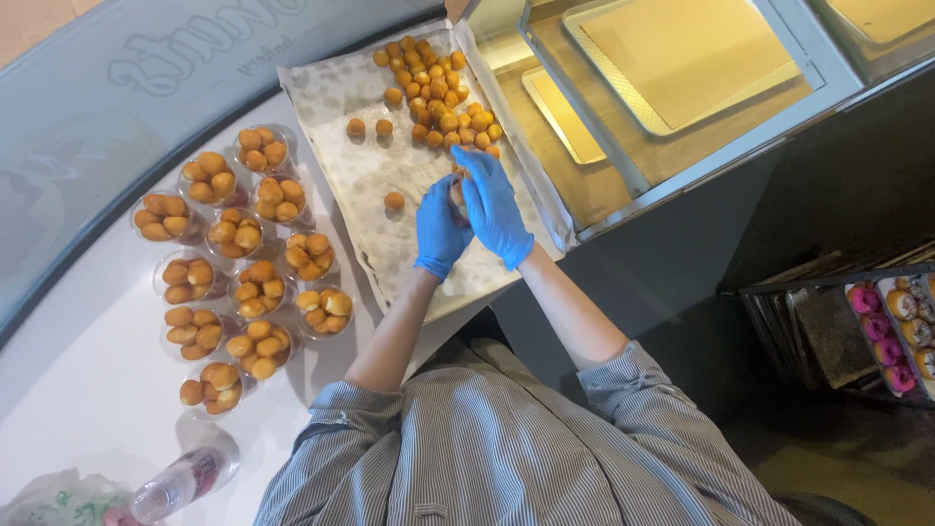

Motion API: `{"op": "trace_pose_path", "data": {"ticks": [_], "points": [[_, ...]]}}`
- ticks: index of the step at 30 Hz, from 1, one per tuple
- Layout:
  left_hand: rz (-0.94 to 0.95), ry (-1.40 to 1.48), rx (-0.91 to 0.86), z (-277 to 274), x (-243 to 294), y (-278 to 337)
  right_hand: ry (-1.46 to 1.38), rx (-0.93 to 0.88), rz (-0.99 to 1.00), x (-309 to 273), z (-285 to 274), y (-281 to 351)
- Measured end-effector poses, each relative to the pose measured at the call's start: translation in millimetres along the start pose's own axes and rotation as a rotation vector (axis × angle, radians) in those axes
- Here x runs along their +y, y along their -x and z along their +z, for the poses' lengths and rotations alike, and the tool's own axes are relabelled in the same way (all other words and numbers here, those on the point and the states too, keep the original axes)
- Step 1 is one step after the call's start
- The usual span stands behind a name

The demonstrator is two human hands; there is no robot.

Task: The person places small fried dough balls from a tray into plastic cups, then takes clear lids from a plastic sleeve and places them onto the cups.

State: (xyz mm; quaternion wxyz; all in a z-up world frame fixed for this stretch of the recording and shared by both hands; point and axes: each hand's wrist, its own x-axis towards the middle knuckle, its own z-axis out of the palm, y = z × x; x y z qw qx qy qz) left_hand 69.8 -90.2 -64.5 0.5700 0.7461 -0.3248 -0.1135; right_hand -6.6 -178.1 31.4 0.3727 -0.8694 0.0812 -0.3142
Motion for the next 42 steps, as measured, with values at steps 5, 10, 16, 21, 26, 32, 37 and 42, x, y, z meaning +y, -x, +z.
{"op": "trace_pose_path", "data": {"ticks": [5, 10, 16, 21, 26, 32, 37, 42], "points": [[0.27, 0.064, 0.159, 13, -15, 6, -0.085, 0.103, 0.129, 22, 3, -14], [-0.086, 0.058, -0.011, 11, -17, 8, 0.021, -0.042, 0.067, 23, 0, -14], [0.278, 0.01, 0.089, 0, -20, 6, -0.517, -0.103, 0.023, 34, -16, -10], [0.172, 0.303, 0.04, -7, -13, 5, -0.157, -0.307, -0.052, 13, -67, -19], [0.204, 0.148, 0.059, -8, -17, 2, -0.037, -0.381, 0.059, 13, -56, -21], [0.252, 0.135, 0.099, -10, -19, 12, 0.146, -0.546, 0.097, 30, -20, -11], [-0.019, 0.353, 0.073, -38, -38, 30, -0.349, -0.255, 0.294, 74, -3, -9], [0.053, 0.262, 0.208, -59, -36, 40, 0.305, -0.551, 0.318, 113, 36, 36]]}}
